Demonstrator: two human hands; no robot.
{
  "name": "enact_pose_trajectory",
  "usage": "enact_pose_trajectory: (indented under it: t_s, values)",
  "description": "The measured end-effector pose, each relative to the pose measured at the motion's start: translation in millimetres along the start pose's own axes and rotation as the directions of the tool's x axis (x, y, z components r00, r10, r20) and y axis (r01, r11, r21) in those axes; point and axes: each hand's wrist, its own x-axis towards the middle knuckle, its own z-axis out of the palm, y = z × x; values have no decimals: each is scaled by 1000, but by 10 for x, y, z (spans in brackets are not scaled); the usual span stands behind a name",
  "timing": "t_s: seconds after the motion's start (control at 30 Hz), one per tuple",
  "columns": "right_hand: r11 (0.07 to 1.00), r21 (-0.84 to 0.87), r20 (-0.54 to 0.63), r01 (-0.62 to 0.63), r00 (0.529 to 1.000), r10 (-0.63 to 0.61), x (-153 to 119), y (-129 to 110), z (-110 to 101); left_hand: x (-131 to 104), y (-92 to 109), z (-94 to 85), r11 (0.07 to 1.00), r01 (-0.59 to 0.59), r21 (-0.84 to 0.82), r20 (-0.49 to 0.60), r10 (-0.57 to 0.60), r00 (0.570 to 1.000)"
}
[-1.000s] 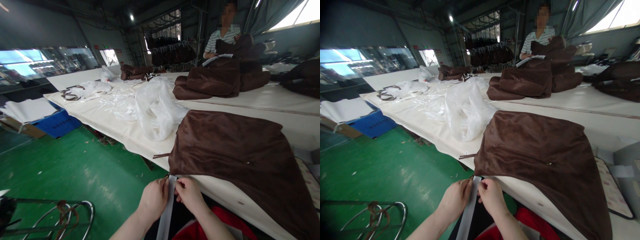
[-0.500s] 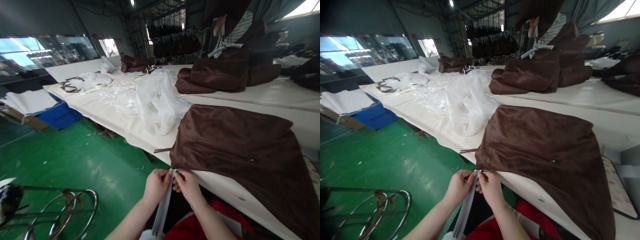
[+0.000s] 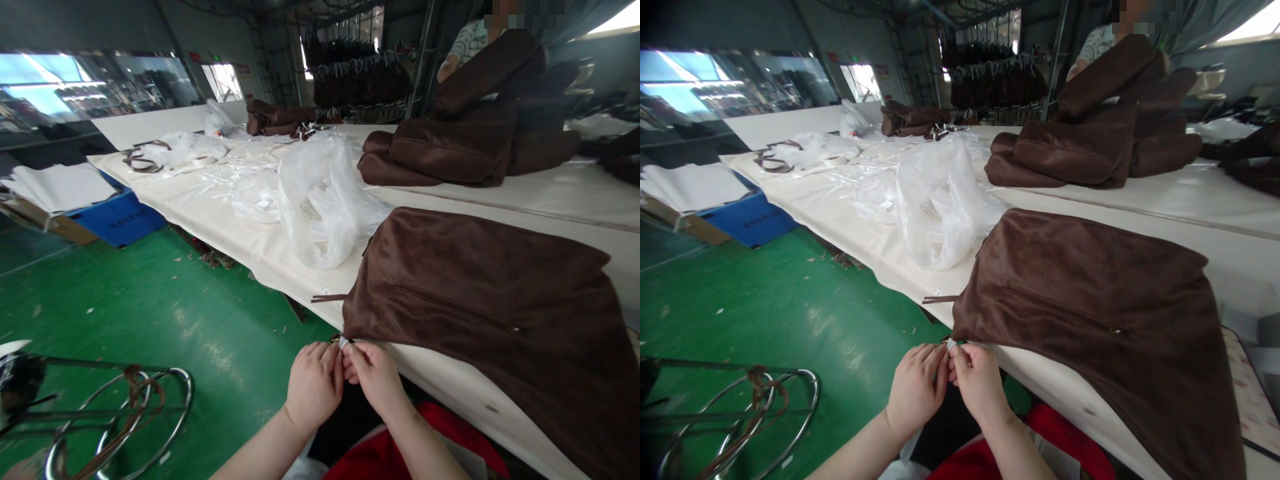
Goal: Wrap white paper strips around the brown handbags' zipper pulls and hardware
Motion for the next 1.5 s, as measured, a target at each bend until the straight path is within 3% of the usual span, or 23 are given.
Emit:
enact_pose_trajectory:
  t_s: [0.1, 0.17, 0.3, 0.37, 0.43, 0.6, 0.67, 0.9, 1.1, 1.3, 1.37, 1.5]
  values:
    - [1000, -13, 7, 23, 1000, -23, 9, -11, -1, 17, -4, -11, 968, 118, -223, 18, -117, 993]
    - [1000, -8, 13, -8, 1000, 8, 26, 4, -6, 46, -19, 1, 885, 216, -413, 93, -195, 976]
    - [997, -27, -18, -76, 997, 75, 53, 56, -14, 81, -78, 85, 522, 420, -742, 326, -266, 907]
    - [994, -69, -59, -87, 995, 83, 59, 75, -5, 75, -108, 120, 348, 517, -782, 426, -307, 851]
    - [991, -90, -80, -96, 993, 89, 62, 83, 13, 64, -136, 128, 270, 563, -781, 470, -340, 815]
    - [991, -47, -90, -125, 989, 120, 63, 74, 50, 78, -210, 37, 331, 537, -776, 442, -323, 837]
    - [994, -44, -91, -99, 991, 95, 63, 69, 50, 111, -236, -15, 345, 561, -753, 474, -308, 825]
    - [969, 204, -29, -138, 989, 147, 100, 99, 94, 181, -242, -116, 211, 713, -668, 665, -260, 700]
    - [930, 352, 6, -101, 994, 106, 110, 205, 121, 132, -243, -160, 40, 771, -635, 770, -46, 637]
    - [914, 394, 28, -99, 995, 96, 88, 232, 74, 132, -211, -129, 91, 818, -568, 823, 71, 563]
    - [912, 398, 34, -102, 995, 96, 76, 207, 57, 120, -179, -88, 111, 812, -573, 819, 88, 566]
    - [911, 395, 37, -119, 993, 114, 72, 193, 17, 91, -140, -6, 114, 755, -646, 759, -14, 651]
